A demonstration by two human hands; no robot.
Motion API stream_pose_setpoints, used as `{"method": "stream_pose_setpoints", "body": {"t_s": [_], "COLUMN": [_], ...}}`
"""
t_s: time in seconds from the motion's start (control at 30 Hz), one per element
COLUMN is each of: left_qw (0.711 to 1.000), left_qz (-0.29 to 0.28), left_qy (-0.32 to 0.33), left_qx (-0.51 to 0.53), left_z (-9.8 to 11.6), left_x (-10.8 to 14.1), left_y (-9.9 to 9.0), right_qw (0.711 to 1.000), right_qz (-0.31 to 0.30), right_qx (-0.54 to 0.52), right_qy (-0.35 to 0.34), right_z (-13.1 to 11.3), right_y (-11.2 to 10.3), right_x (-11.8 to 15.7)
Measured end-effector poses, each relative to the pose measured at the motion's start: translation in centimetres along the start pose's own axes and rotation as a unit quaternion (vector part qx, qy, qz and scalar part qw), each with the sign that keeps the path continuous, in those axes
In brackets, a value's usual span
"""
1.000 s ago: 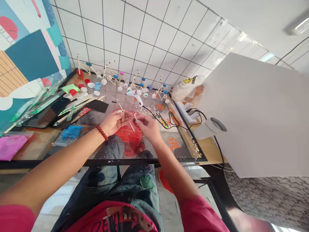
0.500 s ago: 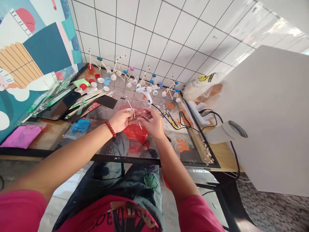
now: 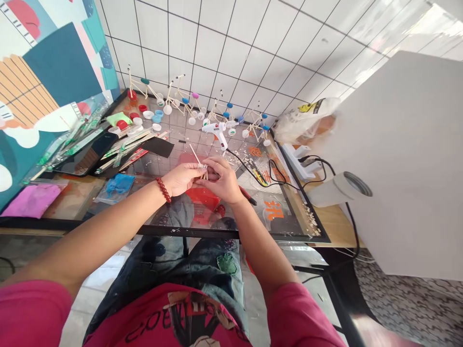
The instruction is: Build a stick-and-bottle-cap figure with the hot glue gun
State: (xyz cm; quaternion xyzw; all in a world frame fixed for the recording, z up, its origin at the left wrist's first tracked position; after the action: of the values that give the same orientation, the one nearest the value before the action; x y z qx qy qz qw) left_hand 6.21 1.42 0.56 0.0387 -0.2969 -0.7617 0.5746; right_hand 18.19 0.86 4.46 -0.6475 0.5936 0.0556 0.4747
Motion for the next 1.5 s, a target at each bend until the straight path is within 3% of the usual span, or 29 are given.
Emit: {"method": "stream_pose_setpoints", "body": {"t_s": [0.33,0.5,0.83,0.97,1.1,1.23,1.33,1.43,1.5], "left_qw": [0.993,0.955,0.938,0.91,0.914,0.927,0.931,0.938,0.949], "left_qz": [0.07,0.168,0.297,0.354,0.33,0.305,0.301,0.288,0.262], "left_qy": [0.066,0.176,0.175,0.214,0.236,0.215,0.204,0.188,0.168], "left_qx": [-0.073,-0.169,0.046,0.036,-0.012,-0.024,-0.03,-0.043,-0.053], "left_z": [1.0,3.3,6.4,6.6,6.5,6.3,6.3,6.0,5.4], "left_x": [0.1,0.5,1.3,0.9,0.5,0.7,0.9,0.8,0.7], "left_y": [-0.8,-1.9,-4.8,-6.1,-5.8,-5.3,-5.2,-4.8,-4.3], "right_qw": [0.996,0.993,0.979,0.985,0.984,0.965,0.96,0.966,0.974], "right_qz": [-0.035,-0.049,0.046,0.047,-0.023,-0.12,-0.179,-0.197,-0.153], "right_qx": [0.03,0.056,0.156,0.147,0.158,0.196,0.17,0.114,0.086], "right_qy": [0.07,0.088,0.12,0.079,0.077,0.13,0.13,0.127,0.14], "right_z": [0.9,1.3,2.4,1.9,1.3,1.5,1.4,1.0,0.9], "right_y": [0.4,0.4,-1.4,-1.4,-0.9,-0.8,-0.7,-0.5,-0.8], "right_x": [0.4,0.7,0.6,0.4,0.5,1.1,1.5,1.7,1.4]}}
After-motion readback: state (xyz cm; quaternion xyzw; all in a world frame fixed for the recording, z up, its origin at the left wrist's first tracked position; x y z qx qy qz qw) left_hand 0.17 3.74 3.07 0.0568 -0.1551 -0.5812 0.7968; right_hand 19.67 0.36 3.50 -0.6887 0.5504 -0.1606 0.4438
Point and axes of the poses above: each hand's wrist, its own x-axis away from the middle knuckle, its own y-axis out of the palm, z = x × y, the point moved 6 cm from there along -x, towards the middle knuckle, and after that the axes turned 8 degrees about z, right-handed, at the moved point
